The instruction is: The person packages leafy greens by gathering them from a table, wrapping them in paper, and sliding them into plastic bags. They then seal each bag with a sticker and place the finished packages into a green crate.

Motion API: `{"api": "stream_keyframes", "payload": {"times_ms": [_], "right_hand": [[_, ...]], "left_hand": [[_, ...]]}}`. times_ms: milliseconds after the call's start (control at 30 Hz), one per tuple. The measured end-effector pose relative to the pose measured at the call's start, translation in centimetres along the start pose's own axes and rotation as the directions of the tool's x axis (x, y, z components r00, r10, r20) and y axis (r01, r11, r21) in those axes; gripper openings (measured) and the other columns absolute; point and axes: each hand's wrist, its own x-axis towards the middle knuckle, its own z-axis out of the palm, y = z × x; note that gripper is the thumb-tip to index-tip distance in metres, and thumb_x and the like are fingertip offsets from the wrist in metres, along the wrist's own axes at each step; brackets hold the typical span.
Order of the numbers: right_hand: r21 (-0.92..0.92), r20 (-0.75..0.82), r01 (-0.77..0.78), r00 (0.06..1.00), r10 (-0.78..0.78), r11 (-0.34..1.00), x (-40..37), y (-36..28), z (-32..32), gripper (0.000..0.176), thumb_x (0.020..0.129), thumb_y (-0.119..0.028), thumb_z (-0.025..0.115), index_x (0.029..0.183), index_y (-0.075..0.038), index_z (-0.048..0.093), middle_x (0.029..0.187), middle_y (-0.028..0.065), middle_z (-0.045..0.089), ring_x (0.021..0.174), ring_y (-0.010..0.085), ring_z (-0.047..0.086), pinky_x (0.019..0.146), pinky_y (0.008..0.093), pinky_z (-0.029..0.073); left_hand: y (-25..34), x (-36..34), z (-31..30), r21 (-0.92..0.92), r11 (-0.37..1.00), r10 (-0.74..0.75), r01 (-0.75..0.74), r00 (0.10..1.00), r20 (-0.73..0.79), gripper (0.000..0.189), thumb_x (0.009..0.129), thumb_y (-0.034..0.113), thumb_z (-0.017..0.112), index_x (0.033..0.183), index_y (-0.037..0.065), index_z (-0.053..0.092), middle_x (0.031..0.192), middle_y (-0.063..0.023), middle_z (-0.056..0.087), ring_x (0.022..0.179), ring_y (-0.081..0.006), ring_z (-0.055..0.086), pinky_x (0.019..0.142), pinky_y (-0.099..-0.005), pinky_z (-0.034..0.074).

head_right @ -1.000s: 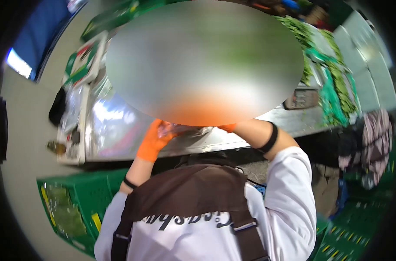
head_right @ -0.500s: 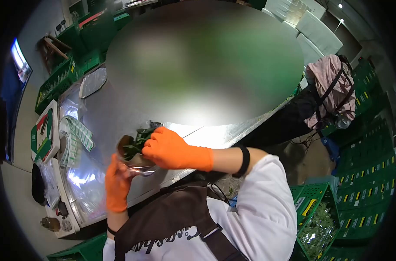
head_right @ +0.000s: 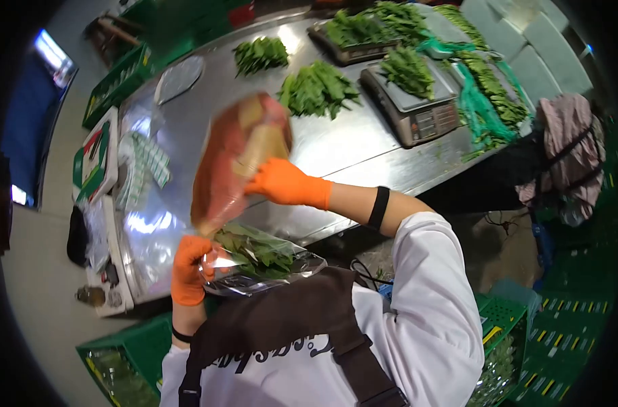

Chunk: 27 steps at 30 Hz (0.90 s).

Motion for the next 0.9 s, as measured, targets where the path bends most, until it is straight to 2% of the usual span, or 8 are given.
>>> {"api": "stream_keyframes", "payload": {"times_ms": [100,167,300,333,400,533,733,900], "right_hand": [[0.346,0.377,-0.386,0.892,0.250,0.855,-5.8,-2.9,5.9,0.034,0.081,-0.037,0.061,0.104,-0.013,0.066,0.092,0.0081,0.066,0.086,0.0273,0.062,0.073,0.0399,0.049],[0.602,0.749,-0.794,0.598,0.284,0.087,-6.8,-4.5,7.3,0.054,0.087,-0.053,0.054,0.117,-0.008,0.060,0.109,0.0070,0.065,0.097,0.0226,0.062,0.080,0.0348,0.050],[0.003,0.570,-0.299,0.784,-0.244,-0.954,-6.8,-5.9,5.8,0.044,0.095,-0.041,0.046,0.120,-0.006,0.056,0.110,0.0060,0.063,0.097,0.0142,0.060,0.084,0.0296,0.050],[0.739,0.548,-0.379,0.819,0.170,-0.557,-5.2,-6.1,1.7,0.035,0.095,-0.032,0.049,0.117,-0.006,0.058,0.108,0.0060,0.064,0.096,0.0128,0.061,0.083,0.0290,0.050],[0.252,0.826,-0.330,0.563,0.024,-0.910,-5.3,-2.6,4.2,0.042,0.090,-0.015,0.053,0.130,-0.004,0.046,0.119,0.0076,0.057,0.097,0.0158,0.061,0.082,0.0296,0.052],[0.781,0.609,-0.345,0.601,0.517,-0.520,-4.8,-0.5,2.5,0.065,0.086,-0.016,0.062,0.142,-0.004,0.029,0.115,0.0100,0.057,0.104,0.0177,0.055,0.089,0.0297,0.046],[0.450,0.631,-0.884,0.214,0.746,-0.127,-15.4,-4.0,5.0,0.053,0.079,-0.034,0.070,0.118,-0.001,0.058,0.113,0.0163,0.060,0.103,0.0216,0.058,0.088,0.0293,0.044],[0.334,0.053,-0.791,0.560,0.827,0.514,-21.2,-12.5,5.1,0.029,0.077,-0.027,0.070,0.092,-0.004,0.065,0.095,0.0129,0.065,0.091,0.0264,0.061,0.082,0.0355,0.047]], "left_hand": [[1.2,0.5,0.8,-0.208,0.978,-0.037,0.027,0.998,-0.045,0.042,0.083,0.009,0.045,0.042,0.003,0.048,0.042,-0.0098,0.047,0.053,-0.0264,0.056,0.060,-0.0389,0.047],[1.5,0.9,1.5,-0.228,0.974,-0.021,0.005,0.997,-0.069,0.042,0.084,0.010,0.044,0.042,0.003,0.049,0.040,-0.0090,0.046,0.053,-0.0262,0.056,0.060,-0.0391,0.046],[2.0,0.9,3.7,-0.244,0.967,0.050,-0.074,0.993,-0.102,0.043,0.084,0.011,0.044,0.042,0.004,0.049,0.040,-0.0080,0.046,0.052,-0.0258,0.054,0.057,-0.0386,0.044],[1.9,0.5,4.1,-0.225,0.965,0.109,-0.132,0.988,-0.113,0.042,0.084,0.011,0.045,0.042,0.004,0.049,0.040,-0.0081,0.046,0.052,-0.0255,0.054,0.057,-0.0380,0.044],[0.3,-2.1,4.0,-0.213,0.967,0.108,-0.138,0.983,-0.148,0.037,0.083,0.013,0.048,0.050,0.000,0.056,0.044,-0.0079,0.051,0.052,-0.0225,0.054,0.057,-0.0350,0.044],[-5.1,-5.9,4.9,-0.025,0.928,-0.337,0.372,0.809,-0.482,0.037,0.086,0.022,0.050,0.060,-0.001,0.062,0.056,-0.0074,0.058,0.052,-0.0129,0.052,0.058,-0.0274,0.043],[-22.2,-6.9,4.0,-0.108,0.902,-0.416,0.418,0.772,-0.480,0.029,0.091,0.026,0.057,0.078,0.000,0.063,0.073,-0.0053,0.062,0.068,-0.0124,0.057,0.067,-0.0257,0.043],[-22.3,-7.3,3.5,-0.179,0.870,-0.487,0.458,0.752,-0.443,0.028,0.090,0.028,0.058,0.078,0.004,0.063,0.071,-0.0031,0.062,0.070,-0.0097,0.056,0.067,-0.0240,0.042]]}}
